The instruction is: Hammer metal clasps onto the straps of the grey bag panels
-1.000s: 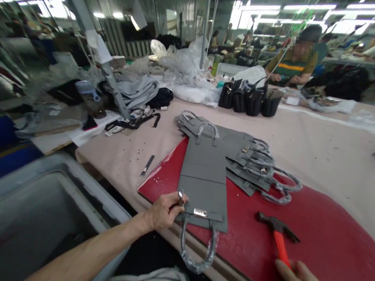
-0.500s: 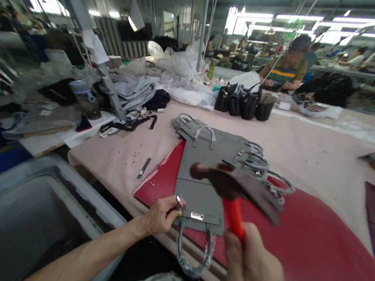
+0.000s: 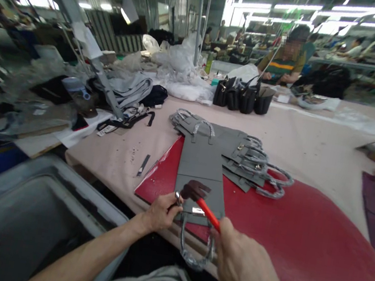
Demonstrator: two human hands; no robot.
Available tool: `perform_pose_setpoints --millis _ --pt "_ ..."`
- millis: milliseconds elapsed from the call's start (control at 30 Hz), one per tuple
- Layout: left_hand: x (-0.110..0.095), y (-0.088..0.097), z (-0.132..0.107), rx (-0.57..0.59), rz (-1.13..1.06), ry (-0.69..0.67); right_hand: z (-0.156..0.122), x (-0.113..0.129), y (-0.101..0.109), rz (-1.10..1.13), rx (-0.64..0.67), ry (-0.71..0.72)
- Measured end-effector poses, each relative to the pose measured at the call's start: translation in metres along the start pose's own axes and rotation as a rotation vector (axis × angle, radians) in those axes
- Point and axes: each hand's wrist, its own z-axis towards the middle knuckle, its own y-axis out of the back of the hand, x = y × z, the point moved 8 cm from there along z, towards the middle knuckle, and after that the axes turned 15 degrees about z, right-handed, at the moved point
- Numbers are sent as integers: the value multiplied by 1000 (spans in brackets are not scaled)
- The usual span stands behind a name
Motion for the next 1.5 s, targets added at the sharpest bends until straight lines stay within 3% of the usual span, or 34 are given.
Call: perform_pose_setpoints --millis 100,233,367,500,567,733,833,900,967,1133,1200,1333,1500 --pt "-2 2 1 -3 -1 -9 -9 -37 -7 124 44 -118" --pt "-4 3 2 4 5 -9 -23 -105 -14 244 61 -342" --pt "-3 4 1 9 -15 0 -39 -156 -20 -9 -1 -542" --pt "-3 6 -2 -2 -12 3 -31 -136 -25 -269 -110 -400" --pt "-5 6 -4 -7 1 -27 -22 -121 -38 -186 -125 -392" --pt "-13 4 -12 -53 27 -189 -1 -102 -83 116 -36 -575" --pt "4 7 -12 -117 -19 -14 5 -104 -89 145 -41 -695" --pt "17 7 -11 -98 -79 145 8 -108 -89 176 -27 -740" --pt "22 9 -11 -78 -122 218 10 -113 -89 206 -17 -757" --pt "-2 10 -13 -23 -137 -27 8 -118 -86 300 -59 -772" --pt "3 10 -14 -49 -198 65 6 -119 -85 365 -99 -771" --pt "28 3 -12 -145 -473 451 1 -118 -90 614 -152 -772" --pt "5 -11 12 -65 -658 465 -3 -107 -103 1014 -146 -783"
